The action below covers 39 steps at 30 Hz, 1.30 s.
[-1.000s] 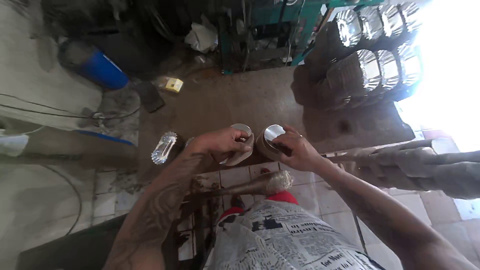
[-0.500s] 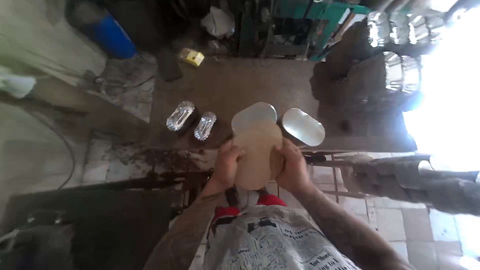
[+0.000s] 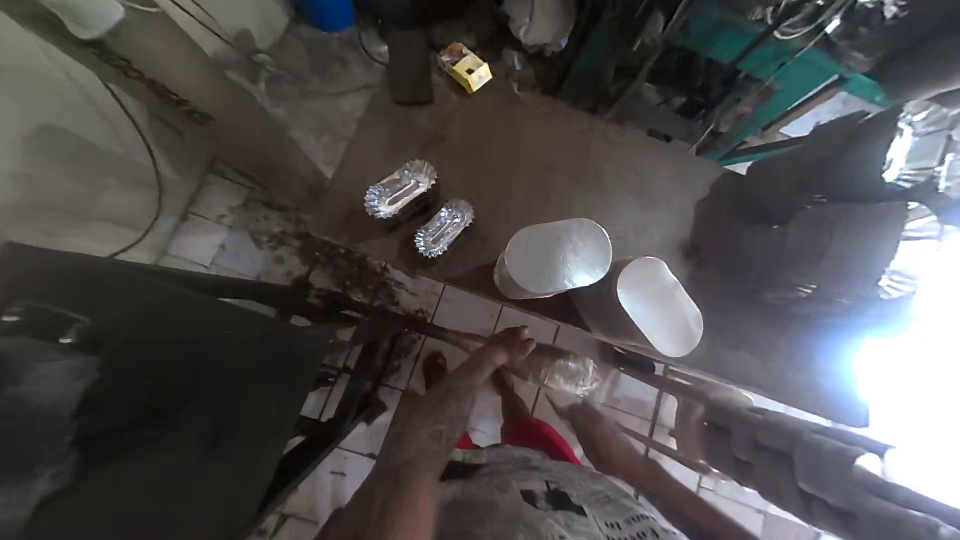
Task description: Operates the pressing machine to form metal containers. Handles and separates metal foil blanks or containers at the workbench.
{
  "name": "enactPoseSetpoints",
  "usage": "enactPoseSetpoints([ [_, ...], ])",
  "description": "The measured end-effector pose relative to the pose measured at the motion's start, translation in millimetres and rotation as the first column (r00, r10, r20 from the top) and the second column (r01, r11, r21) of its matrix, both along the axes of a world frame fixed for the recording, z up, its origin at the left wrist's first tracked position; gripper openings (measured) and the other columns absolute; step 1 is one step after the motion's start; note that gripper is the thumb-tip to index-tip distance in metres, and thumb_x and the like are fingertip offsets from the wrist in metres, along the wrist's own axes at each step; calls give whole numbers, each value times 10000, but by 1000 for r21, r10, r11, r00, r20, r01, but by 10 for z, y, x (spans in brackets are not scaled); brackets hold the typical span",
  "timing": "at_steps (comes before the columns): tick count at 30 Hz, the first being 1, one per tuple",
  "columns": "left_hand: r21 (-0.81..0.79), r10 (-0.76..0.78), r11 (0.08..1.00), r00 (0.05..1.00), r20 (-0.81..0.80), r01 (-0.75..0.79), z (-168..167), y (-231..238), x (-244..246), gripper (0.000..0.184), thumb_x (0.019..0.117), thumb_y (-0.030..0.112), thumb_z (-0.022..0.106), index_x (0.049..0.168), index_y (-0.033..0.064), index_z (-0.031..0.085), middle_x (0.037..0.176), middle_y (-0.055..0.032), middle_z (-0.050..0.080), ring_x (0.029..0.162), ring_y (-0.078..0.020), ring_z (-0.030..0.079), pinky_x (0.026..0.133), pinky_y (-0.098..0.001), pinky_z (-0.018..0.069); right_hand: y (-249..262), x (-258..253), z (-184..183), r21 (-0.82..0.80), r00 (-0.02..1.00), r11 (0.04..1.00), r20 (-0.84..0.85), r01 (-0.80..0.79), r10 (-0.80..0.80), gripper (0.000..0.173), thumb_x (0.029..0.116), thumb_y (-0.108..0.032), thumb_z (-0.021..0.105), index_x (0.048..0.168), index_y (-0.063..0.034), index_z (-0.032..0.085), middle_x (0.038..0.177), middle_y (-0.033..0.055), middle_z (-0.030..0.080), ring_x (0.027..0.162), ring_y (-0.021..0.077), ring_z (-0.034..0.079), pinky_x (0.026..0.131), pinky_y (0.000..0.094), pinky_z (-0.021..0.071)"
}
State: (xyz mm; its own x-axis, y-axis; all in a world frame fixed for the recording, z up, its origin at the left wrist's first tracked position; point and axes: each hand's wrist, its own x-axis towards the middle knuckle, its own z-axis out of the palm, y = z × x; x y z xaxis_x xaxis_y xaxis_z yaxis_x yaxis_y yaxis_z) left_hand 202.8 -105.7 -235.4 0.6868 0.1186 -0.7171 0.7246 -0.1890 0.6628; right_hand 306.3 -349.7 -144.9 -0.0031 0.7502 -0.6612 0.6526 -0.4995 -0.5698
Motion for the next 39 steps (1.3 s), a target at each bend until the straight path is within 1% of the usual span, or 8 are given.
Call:
enactPoseSetpoints([
  [7, -7, -20, 1000, 970, -243, 19, 631, 96, -45, 585, 1083, 511, 343, 1388, 102, 629, 1474, -138, 568, 1406, -303, 491, 1153, -572, 350, -366, -442, -476, -409, 984, 896, -20, -171, 179, 443, 1078, -254, 496, 1464, -39, 530, 1351, 267, 622, 1313, 443, 553, 1136, 588, 390],
  [14, 128, 325, 930, 933, 154, -345, 1860, 821, -1278, 516, 1101, 430, 402, 1315, 26, 641, 1287, -217, 645, 1217, -330, 607, 1062, -563, 436, -38, -310, -97, -49, 965, 978, -179, -203, 192, 362, 1035, -136, 558, 1338, 48, 633, 1335, 282, 629, 1286, 438, 576, 1138, 534, 418],
  [21, -279, 792, 167, -39, 609, -946, 2566, 1789, -2815, 391, 1104, 369, 331, 1235, 109, 592, 1041, -7, 673, 941, -81, 649, 836, -310, 570, 731, -526, -67, -11, 968, 997, -241, -70, 65, 361, 939, -54, 634, 1282, 59, 647, 1263, 243, 664, 1195, 331, 639, 1069, 491, 498],
  [23, -263, 702, 39, -160, 694, -964, 2545, 1981, -3059, 477, 1122, 360, 282, 1372, 49, 545, 1252, -85, 639, 1144, -128, 607, 997, -349, 511, 1042, -770, -47, 117, 972, 993, -231, -17, 44, 316, 927, -31, 620, 1218, 88, 660, 1184, 250, 684, 1123, 327, 662, 1017, 493, 524],
  [27, 560, 769, 183, 473, 431, -808, 1986, 1470, -3961, 683, 1101, 525, 263, 1466, -9, 478, 1415, -261, 563, 1341, -387, 538, 1119, -622, 399, 1896, -1579, 352, 273, 981, 962, -192, 19, 35, 284, 960, -12, 576, 1214, 99, 639, 1151, 242, 680, 1076, 298, 667, 976, 473, 534],
  [30, 633, 828, 322, 533, 172, -704, 1707, 1182, -4773, 626, 1057, 561, 431, 1312, 25, 630, 1213, -258, 667, 1161, -428, 634, 1014, -683, 446, 2480, -2267, 656, 515, 978, 856, -156, -43, 142, 287, 978, -14, 558, 1234, 83, 644, 1195, 241, 670, 1105, 282, 665, 979, 429, 547],
  [34, 551, 643, 585, 754, 133, -595, 2164, 564, -5249, 499, 1099, 381, 443, 933, -23, 685, 793, -181, 645, 753, -324, 648, 742, -558, 537, 3238, -3195, 700, 868, 795, 241, 244, -435, 555, 241, 897, 80, 593, 1074, 31, 750, 1091, 190, 753, 1059, 363, 722, 1011, 531, 542],
  [39, 641, 492, 685, 869, -56, -346, 1880, 230, -5931, 483, 1102, 378, 429, 1077, -9, 715, 1140, -217, 681, 1095, -379, 658, 988, -579, 497, 4007, -4214, 519, 591, 251, -230, 618, -773, 745, 263, 987, 13, 569, 1181, -65, 729, 1285, 83, 701, 1274, 296, 618, 1120, 616, 413],
])
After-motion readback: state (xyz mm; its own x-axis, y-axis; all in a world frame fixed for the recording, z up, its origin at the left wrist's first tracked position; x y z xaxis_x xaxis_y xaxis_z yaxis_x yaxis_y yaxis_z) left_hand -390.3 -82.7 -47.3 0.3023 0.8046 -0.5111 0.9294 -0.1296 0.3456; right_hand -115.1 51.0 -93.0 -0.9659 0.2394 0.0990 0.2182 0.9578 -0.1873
